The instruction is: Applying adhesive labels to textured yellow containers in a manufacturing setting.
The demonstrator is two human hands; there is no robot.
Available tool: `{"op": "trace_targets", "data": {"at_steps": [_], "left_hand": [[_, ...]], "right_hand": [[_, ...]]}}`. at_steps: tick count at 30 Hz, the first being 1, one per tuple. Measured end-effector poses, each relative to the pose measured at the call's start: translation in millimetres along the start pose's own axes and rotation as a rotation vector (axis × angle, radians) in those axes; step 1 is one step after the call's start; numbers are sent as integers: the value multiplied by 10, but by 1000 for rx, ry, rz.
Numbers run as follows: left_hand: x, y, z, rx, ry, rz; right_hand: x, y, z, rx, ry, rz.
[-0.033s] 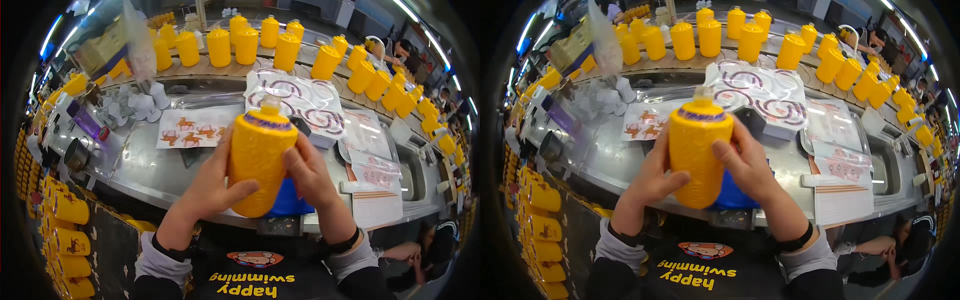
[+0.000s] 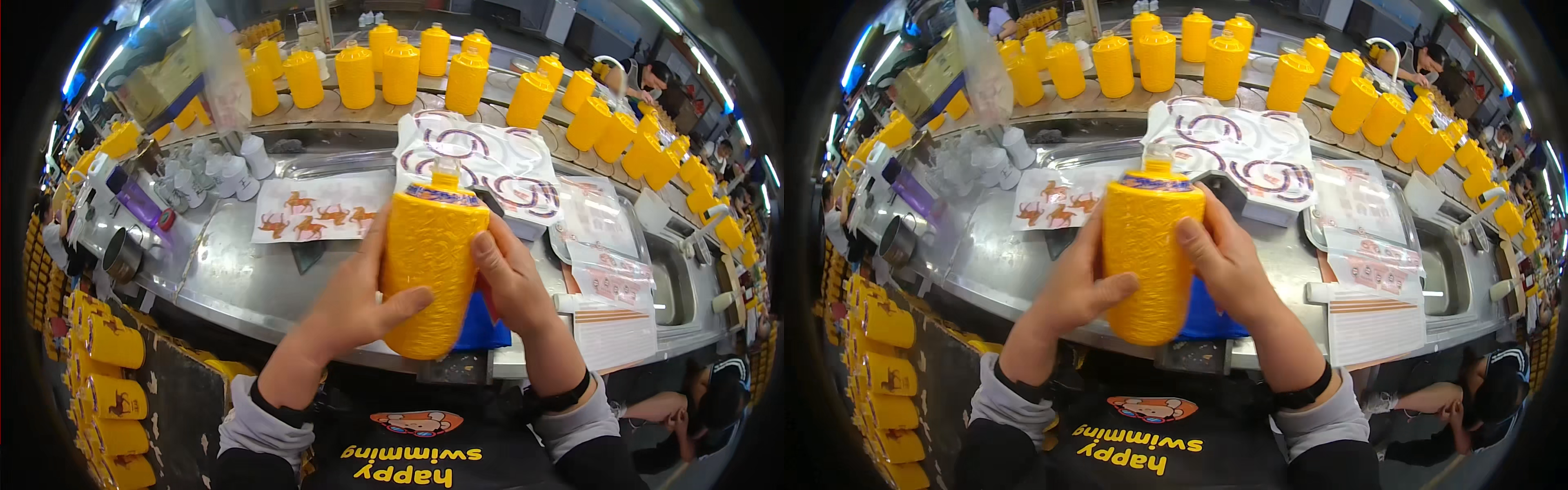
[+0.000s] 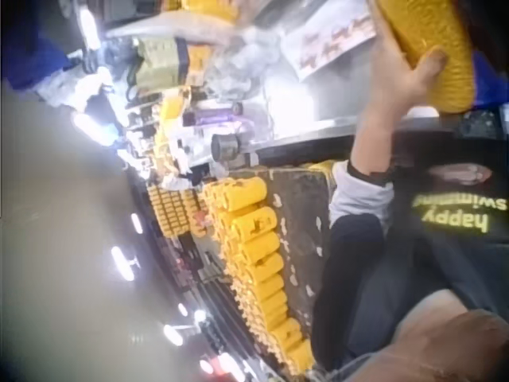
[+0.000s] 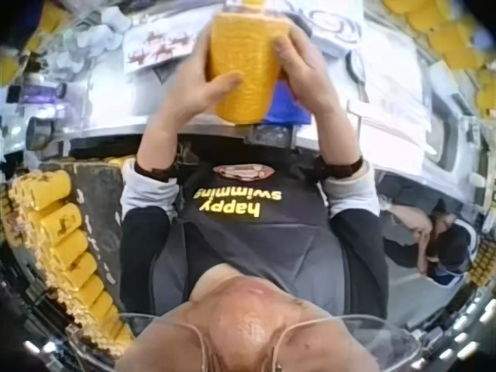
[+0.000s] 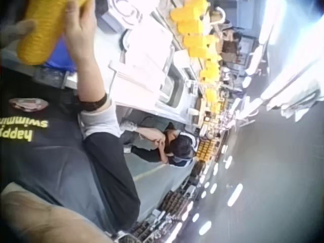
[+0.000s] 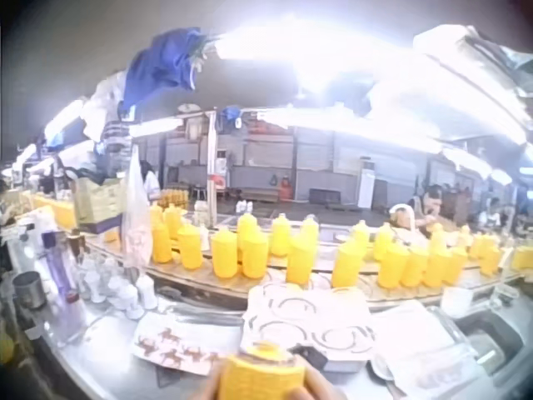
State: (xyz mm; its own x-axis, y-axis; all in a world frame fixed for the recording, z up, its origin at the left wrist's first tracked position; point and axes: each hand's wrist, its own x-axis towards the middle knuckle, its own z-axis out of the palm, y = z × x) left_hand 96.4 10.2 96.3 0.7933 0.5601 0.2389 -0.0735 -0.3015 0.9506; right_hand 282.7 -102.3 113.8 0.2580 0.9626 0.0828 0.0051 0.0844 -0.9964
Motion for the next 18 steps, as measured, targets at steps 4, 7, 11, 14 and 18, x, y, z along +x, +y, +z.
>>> {"op": "trace_targets", "data": {"at_steps": [4, 7, 11, 14, 18], "left_hand": [[93, -97, 471, -155, 22, -153], [151, -98, 562, -153, -2, -235], [281, -87, 604, -118, 19, -237], [329, -131, 605, -21, 25, -263], [203, -16, 644, 20, 10, -251]], "right_hand": [[-146, 157, -240, 15, 19, 80], [-170, 372, -426, 74, 26, 264], [-74, 446, -517, 109, 12, 217], [-13, 445, -494, 96, 57, 144], [-189, 396, -558, 43, 18, 245]]}}
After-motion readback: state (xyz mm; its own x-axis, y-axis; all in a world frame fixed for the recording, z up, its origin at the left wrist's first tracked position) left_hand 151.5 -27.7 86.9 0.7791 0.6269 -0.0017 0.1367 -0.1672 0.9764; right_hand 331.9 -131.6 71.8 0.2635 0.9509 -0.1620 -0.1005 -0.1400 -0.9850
